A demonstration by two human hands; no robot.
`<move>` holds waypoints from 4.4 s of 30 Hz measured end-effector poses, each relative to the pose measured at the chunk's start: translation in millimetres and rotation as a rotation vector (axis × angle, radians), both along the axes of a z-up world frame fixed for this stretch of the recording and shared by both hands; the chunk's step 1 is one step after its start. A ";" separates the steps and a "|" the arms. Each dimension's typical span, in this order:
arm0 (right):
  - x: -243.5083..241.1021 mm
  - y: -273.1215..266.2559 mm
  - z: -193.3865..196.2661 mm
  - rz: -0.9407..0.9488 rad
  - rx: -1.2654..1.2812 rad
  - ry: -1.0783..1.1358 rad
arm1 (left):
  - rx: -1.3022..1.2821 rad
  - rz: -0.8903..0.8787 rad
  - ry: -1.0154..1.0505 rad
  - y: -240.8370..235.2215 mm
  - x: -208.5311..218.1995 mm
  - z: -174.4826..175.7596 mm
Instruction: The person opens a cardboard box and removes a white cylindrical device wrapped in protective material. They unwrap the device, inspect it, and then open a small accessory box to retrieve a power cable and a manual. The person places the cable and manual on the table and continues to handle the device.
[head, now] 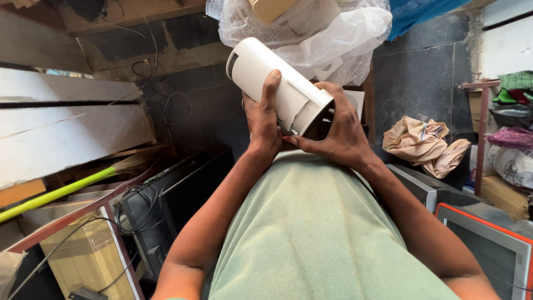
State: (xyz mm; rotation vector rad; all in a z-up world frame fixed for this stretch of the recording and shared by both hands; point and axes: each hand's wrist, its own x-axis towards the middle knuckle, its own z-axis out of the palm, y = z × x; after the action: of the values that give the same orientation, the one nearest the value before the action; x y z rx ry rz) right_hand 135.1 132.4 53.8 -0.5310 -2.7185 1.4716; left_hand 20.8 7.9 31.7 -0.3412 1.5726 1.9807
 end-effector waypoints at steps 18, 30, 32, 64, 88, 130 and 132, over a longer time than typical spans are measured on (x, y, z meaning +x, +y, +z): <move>-30.6 -8.4 1.6 -0.175 0.028 0.327 | 0.452 0.226 0.070 7.3 -0.1 -20.2; -42.1 18.7 11.6 -0.107 0.027 0.380 | 0.483 0.200 0.116 8.5 -5.5 -8.7; -40.4 15.4 11.5 -0.115 0.061 0.387 | 0.479 0.220 0.092 8.2 -3.5 -10.0; -25.4 69.4 73.7 0.066 0.319 0.412 | -0.312 -0.443 1.440 -52.1 -7.4 30.4; 7.2 57.3 50.2 0.118 0.296 0.481 | -0.443 -0.682 1.350 10.4 -19.0 66.4; 12.1 67.5 99.4 0.205 0.139 0.080 | -0.513 -0.888 1.632 -2.8 -28.3 57.7; 13.1 64.8 98.2 0.272 0.162 0.018 | -0.449 -0.924 1.414 -3.8 -28.7 61.1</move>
State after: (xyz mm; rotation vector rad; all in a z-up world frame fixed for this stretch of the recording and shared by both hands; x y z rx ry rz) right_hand 148.2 197.2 152.0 -0.1462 -2.9549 1.2746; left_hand -7.9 4.1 92.8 1.6593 2.2425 0.9541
